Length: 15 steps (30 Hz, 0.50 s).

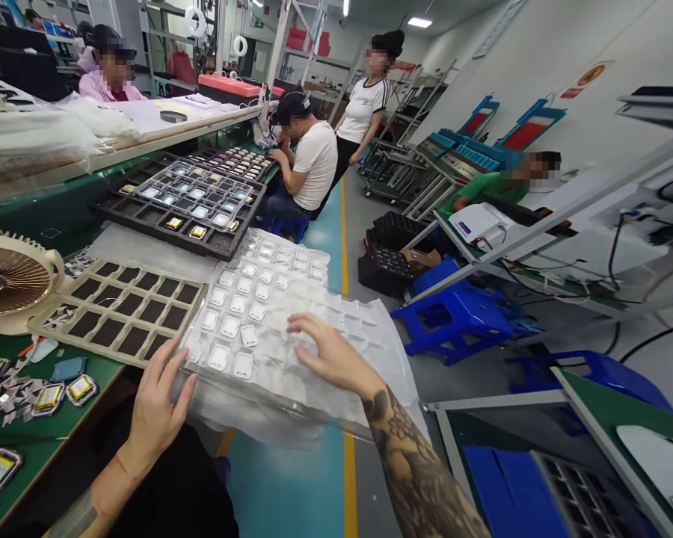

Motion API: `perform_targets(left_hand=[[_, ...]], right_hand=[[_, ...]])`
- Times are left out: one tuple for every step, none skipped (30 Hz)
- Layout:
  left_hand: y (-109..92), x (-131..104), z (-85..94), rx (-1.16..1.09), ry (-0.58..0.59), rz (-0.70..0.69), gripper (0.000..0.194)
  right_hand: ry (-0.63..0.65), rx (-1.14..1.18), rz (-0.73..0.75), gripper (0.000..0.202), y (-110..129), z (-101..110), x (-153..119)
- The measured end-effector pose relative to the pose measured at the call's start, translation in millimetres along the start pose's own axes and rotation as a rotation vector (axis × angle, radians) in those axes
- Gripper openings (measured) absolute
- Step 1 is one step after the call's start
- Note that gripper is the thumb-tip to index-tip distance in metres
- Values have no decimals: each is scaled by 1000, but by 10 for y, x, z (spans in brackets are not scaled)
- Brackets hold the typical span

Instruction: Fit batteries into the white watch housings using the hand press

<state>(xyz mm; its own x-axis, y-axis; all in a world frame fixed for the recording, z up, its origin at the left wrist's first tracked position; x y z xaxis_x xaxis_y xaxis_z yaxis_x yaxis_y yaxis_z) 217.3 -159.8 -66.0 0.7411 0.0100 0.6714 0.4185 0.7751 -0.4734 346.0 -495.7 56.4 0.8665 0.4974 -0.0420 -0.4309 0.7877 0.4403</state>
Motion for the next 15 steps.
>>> perform_targets(left_hand=[[-7,-14,39,2,-15,-1,54],[-16,-36,86,0,-33,-1,56],[-27,-70,140,-5,-51,-1,59],[-38,-114,201,-12,-68,0,60],[-49,-170,266,-18,-81,2,61],[-60,-237,334,-21,-94,7,61],[-72,-314,406,-21,-107,15,60],[-84,-398,478,-19,-118,24,58],[-96,-485,550,-17,-126,35,56],[-107,-573,620,-16,-134,50,53],[-115,-656,687,-16,-139,68,50],[-118,-735,752,-19,-143,85,47],[-115,-808,816,-22,-148,104,44],[-109,-876,880,-24,-153,124,42],[-102,-942,945,-20,-162,147,41]], right_hand=[[-92,-47,-36,30,-92,19,189],[-157,-83,-77,28,-192,24,392],[-202,-110,-116,28,-294,20,600],[-233,-133,-150,28,-389,8,805],[-251,-150,-176,28,-471,-9,1000],[-258,-165,-195,28,-534,-27,1177],[-254,-175,-207,26,-577,-46,1333],[-242,-183,-214,24,-600,-64,1466],[-222,-187,-215,21,-609,-79,1576],[-202,-191,-212,18,-610,-90,1668],[-193,-195,-209,15,-610,-99,1744],[-182,-199,-199,16,-611,-107,1808],[-177,-206,-191,21,-613,-118,1857],[-176,-215,-181,30,-612,-134,1887],[-173,-223,-163,37,-598,-154,1892]])
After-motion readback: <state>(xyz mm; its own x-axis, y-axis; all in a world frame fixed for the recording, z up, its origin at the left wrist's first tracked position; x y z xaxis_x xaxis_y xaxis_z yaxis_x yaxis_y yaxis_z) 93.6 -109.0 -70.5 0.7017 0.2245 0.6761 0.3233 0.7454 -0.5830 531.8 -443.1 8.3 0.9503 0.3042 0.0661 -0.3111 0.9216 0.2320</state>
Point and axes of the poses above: each hand's wrist, its own x-axis towards the middle knuckle, its own z-axis out of the back of the hand, y = z × x, the point moved 1 cm from there along x, towards the middle knuckle, and after that the axes turned 5 degrees about -z, right-handed, at the moved point
